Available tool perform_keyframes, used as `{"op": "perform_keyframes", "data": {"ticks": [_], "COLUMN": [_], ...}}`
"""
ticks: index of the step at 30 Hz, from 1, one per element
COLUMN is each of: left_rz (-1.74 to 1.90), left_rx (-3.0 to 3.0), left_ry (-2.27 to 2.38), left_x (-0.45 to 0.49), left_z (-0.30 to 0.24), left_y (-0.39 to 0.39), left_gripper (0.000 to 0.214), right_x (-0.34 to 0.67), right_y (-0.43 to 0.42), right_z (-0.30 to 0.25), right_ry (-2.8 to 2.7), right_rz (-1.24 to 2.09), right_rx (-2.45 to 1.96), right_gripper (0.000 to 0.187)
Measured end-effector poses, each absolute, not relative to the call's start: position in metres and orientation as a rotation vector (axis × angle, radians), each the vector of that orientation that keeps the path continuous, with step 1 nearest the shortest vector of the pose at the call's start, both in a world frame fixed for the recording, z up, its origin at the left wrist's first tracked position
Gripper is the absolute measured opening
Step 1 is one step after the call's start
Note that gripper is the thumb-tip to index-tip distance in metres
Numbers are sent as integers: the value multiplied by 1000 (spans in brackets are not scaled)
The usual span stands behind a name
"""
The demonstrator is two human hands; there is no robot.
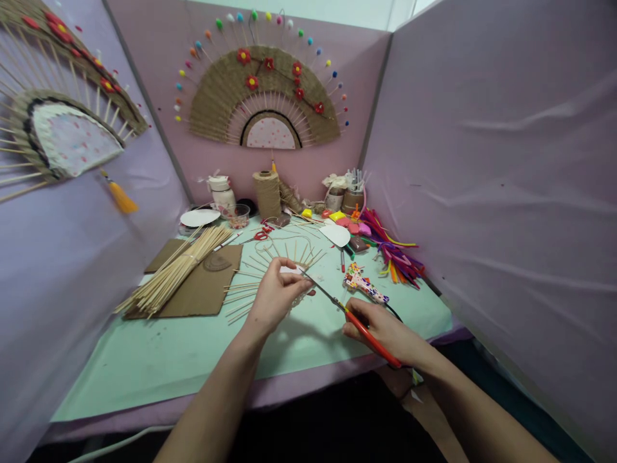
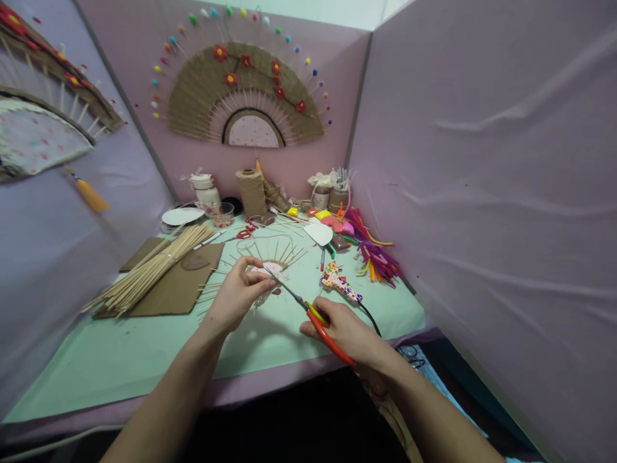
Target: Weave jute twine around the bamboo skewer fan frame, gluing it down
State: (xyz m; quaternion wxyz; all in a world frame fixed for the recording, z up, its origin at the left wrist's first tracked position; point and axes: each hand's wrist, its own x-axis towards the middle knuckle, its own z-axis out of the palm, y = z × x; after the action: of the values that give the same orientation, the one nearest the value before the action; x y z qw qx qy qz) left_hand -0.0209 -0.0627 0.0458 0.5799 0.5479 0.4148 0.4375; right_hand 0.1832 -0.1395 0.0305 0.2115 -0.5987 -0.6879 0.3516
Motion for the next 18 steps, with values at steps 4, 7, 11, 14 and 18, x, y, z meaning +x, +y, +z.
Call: {"op": "perform_keyframes", "data": {"ticks": [4,7,11,14,18], "left_rz": [996,980,971,971,986], "left_rx": [1300,1310,1312,1304,1262], "left_ry": [959,948,952,976,989], "left_x": [-23,-24,-25,-27,-34], "left_z": [45,44,43,43,38], "left_y": [-64,-64,-65,-67,-67], "left_gripper": [50,50,49,49,49], "right_x": [184,184,183,188,206], "right_y": [-140,-141,-142,-137,-105], "right_z": [26,24,22,20,26], "right_ry": [-1894,-1875,-1864,-1809,-1718], "right_rz": [978,980,958,866,617], "right_rx": [-1641,-1617,-1622,-1627,-1689], "right_gripper": [35,36,37,36,34]}}
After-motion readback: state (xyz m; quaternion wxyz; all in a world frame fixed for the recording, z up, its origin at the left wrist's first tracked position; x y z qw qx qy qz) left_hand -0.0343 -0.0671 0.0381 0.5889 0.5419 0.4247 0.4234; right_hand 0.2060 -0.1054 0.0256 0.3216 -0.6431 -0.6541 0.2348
